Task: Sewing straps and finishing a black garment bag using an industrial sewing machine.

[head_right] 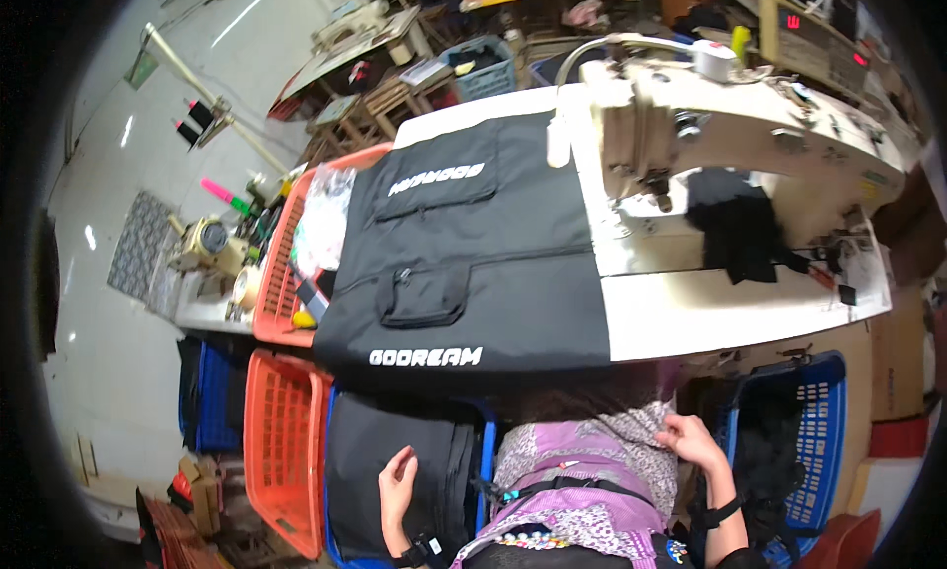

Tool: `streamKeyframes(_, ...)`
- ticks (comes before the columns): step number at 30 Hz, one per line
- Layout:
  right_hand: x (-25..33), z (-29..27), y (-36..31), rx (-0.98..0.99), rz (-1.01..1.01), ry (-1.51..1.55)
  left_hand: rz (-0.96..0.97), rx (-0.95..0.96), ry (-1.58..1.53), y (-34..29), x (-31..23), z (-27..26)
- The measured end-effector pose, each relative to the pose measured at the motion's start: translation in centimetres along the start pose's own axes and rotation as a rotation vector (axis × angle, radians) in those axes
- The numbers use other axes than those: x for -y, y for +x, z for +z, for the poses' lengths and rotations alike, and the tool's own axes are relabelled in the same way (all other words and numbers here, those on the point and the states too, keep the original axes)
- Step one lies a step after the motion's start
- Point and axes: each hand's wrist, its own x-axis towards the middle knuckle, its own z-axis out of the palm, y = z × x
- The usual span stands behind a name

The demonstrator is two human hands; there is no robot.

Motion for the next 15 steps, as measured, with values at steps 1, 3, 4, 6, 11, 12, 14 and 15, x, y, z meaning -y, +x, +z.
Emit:
streamKeyframes(1, -0.3, -0.1, 0.0, -0.025, -0.051, -0.123, 0.034, 0.046, -0.062, 0.6, -0.4, 1.3)
streamKeyframes(3, 1.1, 0.4, 0.1, -0.149, -0.142, -0.286, 0.037, 0.219, -0.106, 2.0, -0.8, 4.3)
streamKeyframes(4, 2.0, 0.6, 0.1, -0.209, -0.183, -0.297, 0.043, 0.322, -0.078, 2.8, -0.5, 6.0)
streamKeyframes(6, 3.9, 0.2, 0.2, -0.146, -0.132, -0.288, 0.108, 0.468, 0.056, 4.7, 0.7, 10.4)
streamKeyframes(11, 8.6, -1.5, -0.2, -0.408, -0.382, -0.115, 0.32, 0.604, 0.62, 8.6, -1.6, 19.7)
streamKeyframes(12, 9.3, -2.0, -0.1, -0.488, -0.511, -0.075, 0.34, 0.645, 0.83, 9.1, -2.5, 20.4)
streamKeyframes(14, 11.9, -2.8, 0.1, -0.567, -0.627, -0.096, 0.494, 0.628, 0.763, 11.4, 0.9, 21.4)
streamKeyframes(15, 12.9, -3.0, 0.6, -0.598, -0.69, -0.096, 0.645, 0.611, 0.691, 12.6, 2.9, 22.0)
